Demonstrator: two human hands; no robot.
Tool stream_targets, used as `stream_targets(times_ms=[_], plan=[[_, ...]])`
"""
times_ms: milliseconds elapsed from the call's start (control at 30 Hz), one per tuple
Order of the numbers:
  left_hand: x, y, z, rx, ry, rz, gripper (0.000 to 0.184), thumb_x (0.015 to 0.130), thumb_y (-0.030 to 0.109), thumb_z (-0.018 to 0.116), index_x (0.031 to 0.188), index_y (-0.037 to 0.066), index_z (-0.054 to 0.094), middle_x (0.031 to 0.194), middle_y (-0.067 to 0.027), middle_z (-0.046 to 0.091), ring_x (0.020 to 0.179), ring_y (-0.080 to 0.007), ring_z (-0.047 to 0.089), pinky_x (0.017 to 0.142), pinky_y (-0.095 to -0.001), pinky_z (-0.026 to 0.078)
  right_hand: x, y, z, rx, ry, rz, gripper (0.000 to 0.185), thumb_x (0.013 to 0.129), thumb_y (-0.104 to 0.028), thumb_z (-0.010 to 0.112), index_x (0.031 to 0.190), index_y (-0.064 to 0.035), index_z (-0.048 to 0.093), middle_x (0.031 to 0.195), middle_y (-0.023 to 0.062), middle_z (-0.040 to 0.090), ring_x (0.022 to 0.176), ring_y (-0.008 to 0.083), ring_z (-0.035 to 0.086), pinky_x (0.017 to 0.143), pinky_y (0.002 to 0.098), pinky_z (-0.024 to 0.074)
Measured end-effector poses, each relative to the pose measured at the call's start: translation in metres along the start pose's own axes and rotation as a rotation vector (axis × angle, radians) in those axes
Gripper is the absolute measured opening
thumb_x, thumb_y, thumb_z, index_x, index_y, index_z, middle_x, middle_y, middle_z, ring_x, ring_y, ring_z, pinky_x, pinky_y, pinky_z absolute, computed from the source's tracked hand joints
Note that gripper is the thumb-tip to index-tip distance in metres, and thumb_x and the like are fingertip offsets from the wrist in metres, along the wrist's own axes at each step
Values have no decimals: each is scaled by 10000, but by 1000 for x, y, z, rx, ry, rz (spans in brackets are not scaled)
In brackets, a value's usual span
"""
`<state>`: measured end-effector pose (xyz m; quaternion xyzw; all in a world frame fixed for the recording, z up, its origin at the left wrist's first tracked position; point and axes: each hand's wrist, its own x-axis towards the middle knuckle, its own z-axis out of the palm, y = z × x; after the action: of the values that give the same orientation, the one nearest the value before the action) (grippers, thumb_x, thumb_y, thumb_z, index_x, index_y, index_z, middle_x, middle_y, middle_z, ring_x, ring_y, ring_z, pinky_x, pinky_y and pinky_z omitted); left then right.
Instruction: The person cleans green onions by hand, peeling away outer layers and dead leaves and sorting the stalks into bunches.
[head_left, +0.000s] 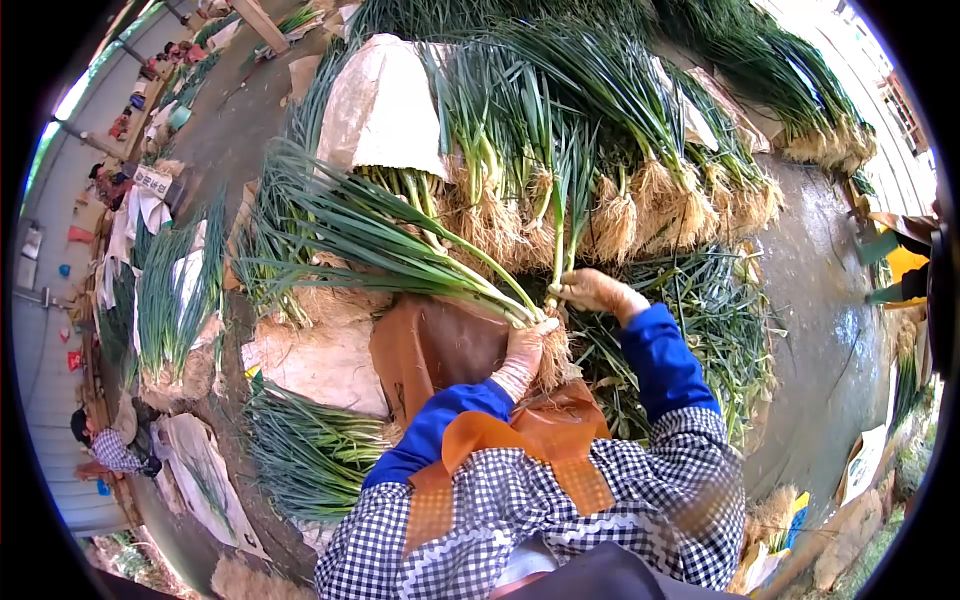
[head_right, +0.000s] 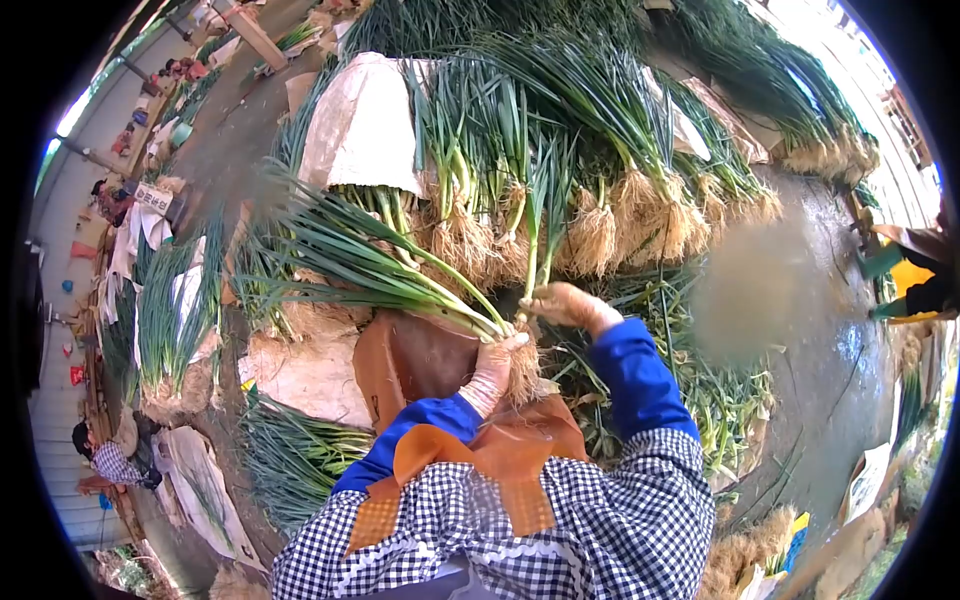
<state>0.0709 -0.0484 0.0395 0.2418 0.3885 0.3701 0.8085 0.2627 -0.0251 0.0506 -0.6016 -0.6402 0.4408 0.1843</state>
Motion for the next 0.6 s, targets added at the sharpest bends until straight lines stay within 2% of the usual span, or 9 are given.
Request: stream_targets(times_ms=[33,67,167,200,367,433,500,567,600], plan=[[0,-1,2,-8,7,-6,204,734,-84,603,875,56,559,849,-16,569,798,-132,569,747,-260,490,-8,14,11,-255,57,-283,372,879,-352,546,1105,-60,590,852,43,654,761,154,625,647,270,491],[-1,-2,3,-34,14,-15,190,744,-83,598,874,52,564,851,-14,569,796,-131,568,745,-258,489,-37,-39,-1,-210,115,33,255,859,-306,533,1034,-135,603,840,102,644,769,288,621,664,355,500],[-9,1,12,120,43,20,149,771,-68,596,855,52,567,839,0,556,772,-122,550,713,-251,477,-74,-69,6,-508,341,86,137,842,-250,526,827,-131,591,639,78,614,612,283,619,585,374,487],[-12,3,16,177,38,40,143,771,-64,598,849,52,566,828,0,552,763,-121,546,701,-251,475,-81,-66,13,-574,431,-13,89,824,-189,526,777,-131,574,579,48,592,555,273,606,534,378,464],[-7,-5,14,370,-41,208,136,768,-57,597,830,59,562,787,6,540,739,-109,538,672,-242,466,-117,-72,22,-716,480,-80,14,777,-132,542,767,-140,538,582,25,578,569,211,602,556,338,436],[-7,15,23,91,37,7,127,757,-40,604,828,58,566,756,8,543,709,-106,541,653,-236,466,-145,-88,26,-689,388,-90,52,790,-175,551,753,-142,536,558,17,564,563,206,602,578,341,451],[-11,29,27,41,106,-66,123,752,-36,604,806,66,565,734,15,538,695,-96,538,649,-227,459,-179,-86,26,-631,-153,169,113,815,-232,551,771,-128,562,658,16,592,608,206,614,607,347,474],[8,2,2,72,55,175,95,757,-11,611,796,63,568,742,13,551,681,-96,541,634,-232,463,-238,-20,57,-788,-588,89,199,850,-256,514,920,-106,626,915,57,637,823,233,637,761,384,485],[9,3,0,60,76,57,83,762,0,609,801,63,571,760,14,560,691,-98,546,648,-234,469,-258,11,67,-754,-778,204,230,859,-271,502,967,-103,616,952,81,629,866,239,626,782,381,480]])
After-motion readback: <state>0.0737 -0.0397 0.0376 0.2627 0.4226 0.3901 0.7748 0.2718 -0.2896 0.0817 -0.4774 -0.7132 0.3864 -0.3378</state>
